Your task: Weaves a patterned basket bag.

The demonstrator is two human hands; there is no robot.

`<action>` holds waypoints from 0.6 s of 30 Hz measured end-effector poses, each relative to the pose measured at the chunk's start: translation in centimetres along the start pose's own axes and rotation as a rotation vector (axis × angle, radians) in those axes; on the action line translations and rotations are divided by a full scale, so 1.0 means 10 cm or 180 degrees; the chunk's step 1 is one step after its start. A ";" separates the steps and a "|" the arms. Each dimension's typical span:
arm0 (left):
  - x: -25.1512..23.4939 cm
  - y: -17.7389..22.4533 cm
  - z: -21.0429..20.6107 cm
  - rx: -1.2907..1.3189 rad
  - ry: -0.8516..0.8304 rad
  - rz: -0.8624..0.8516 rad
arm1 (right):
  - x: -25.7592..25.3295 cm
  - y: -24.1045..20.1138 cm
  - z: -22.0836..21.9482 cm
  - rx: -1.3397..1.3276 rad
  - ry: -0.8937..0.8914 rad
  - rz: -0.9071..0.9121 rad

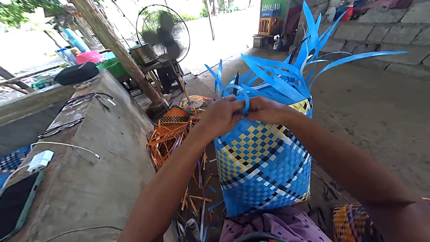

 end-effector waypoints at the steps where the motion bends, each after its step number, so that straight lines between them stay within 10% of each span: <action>1: 0.07 0.01 -0.02 -0.0047 0.0063 0.0043 | -0.01 0.01 0.00 -0.0033 -0.0042 -0.0063; 7: 0.52 -0.28 -0.15 -0.0413 0.0097 0.1512 | -0.02 0.06 0.00 -0.0090 0.0022 -0.0363; 18: 1.76 -0.99 -0.83 0.0110 0.0398 0.1310 | -0.07 0.12 0.07 0.0744 0.0384 -0.0225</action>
Point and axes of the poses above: each hand's wrist, its own x-axis away from the middle knuckle, its own z-axis out of the back of the hand, y = z × x, the point moved 10 cm from there along -x, towards the middle knuckle, and after that the axes turned 1 degree about z, right-handed, at the moved point
